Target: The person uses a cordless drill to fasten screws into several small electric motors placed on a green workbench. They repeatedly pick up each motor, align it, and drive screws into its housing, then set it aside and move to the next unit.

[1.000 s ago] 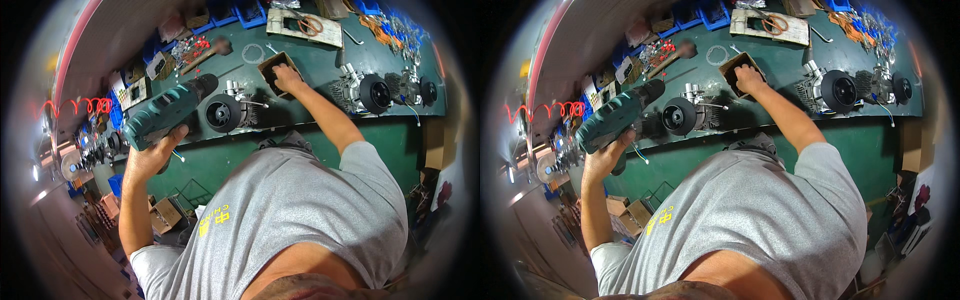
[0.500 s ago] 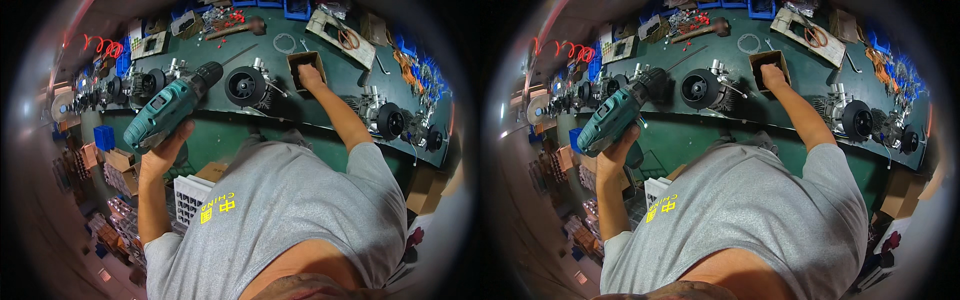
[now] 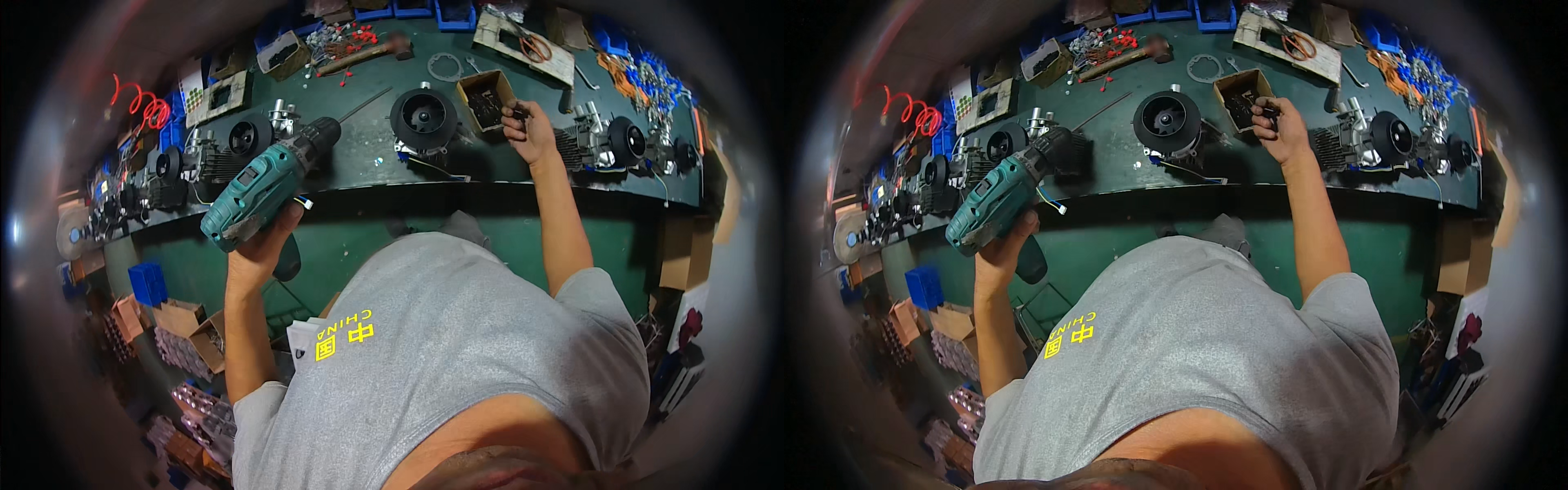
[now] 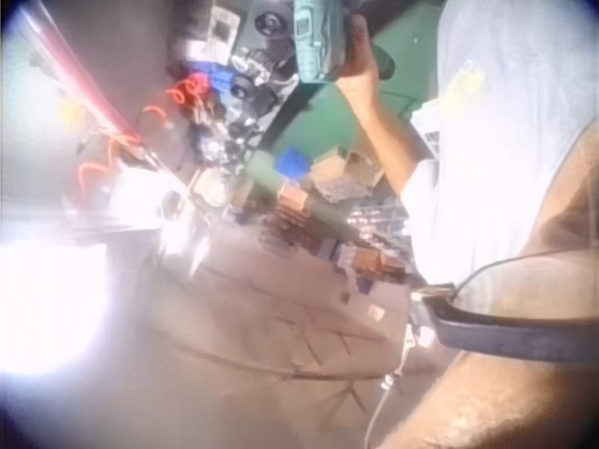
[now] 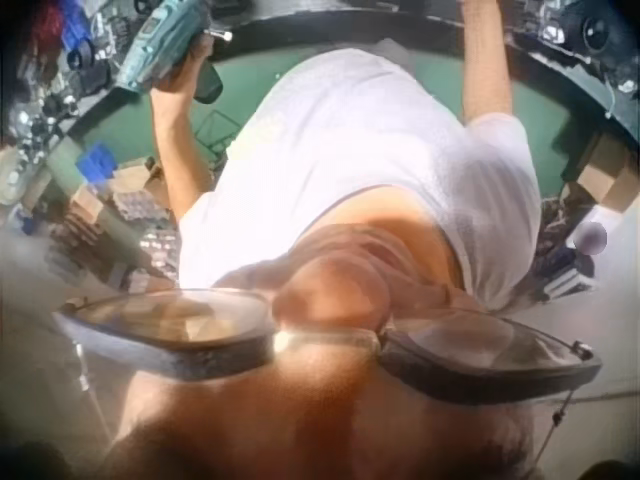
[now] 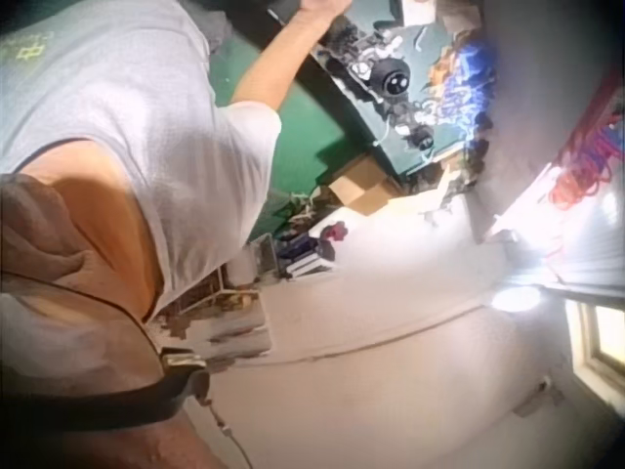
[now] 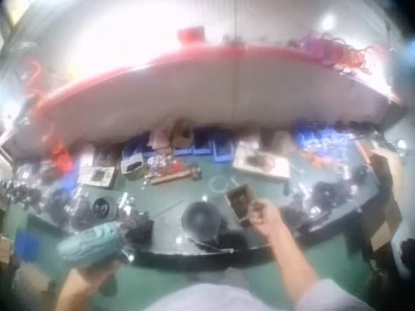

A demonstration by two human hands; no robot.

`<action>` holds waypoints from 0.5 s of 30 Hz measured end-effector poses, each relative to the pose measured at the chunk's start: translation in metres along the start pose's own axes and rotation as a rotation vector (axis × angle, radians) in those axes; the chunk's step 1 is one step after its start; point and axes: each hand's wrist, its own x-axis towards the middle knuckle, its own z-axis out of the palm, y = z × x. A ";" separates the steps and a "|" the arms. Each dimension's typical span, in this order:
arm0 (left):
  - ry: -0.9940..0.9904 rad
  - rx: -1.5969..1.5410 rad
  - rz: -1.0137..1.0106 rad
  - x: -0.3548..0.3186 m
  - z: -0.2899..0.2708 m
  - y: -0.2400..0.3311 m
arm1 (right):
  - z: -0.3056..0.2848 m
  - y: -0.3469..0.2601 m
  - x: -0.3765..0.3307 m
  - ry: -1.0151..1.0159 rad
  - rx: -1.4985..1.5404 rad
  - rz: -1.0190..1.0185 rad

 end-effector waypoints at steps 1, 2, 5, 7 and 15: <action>-0.023 0.043 0.000 0.000 -0.009 -0.006 | 0.006 0.009 -0.012 -0.010 0.014 0.001; -0.040 0.026 0.003 -0.001 -0.015 -0.011 | 0.010 0.018 -0.024 0.053 -0.093 -0.004; -0.083 -0.033 0.019 -0.011 -0.035 -0.025 | 0.048 0.058 -0.076 0.260 -0.511 -0.035; -0.115 0.010 0.017 -0.018 -0.046 -0.030 | 0.044 0.088 -0.098 0.196 -0.577 0.014; -0.218 -0.065 -0.109 -0.053 -0.052 -0.053 | 0.094 0.169 -0.112 -0.011 -0.228 0.198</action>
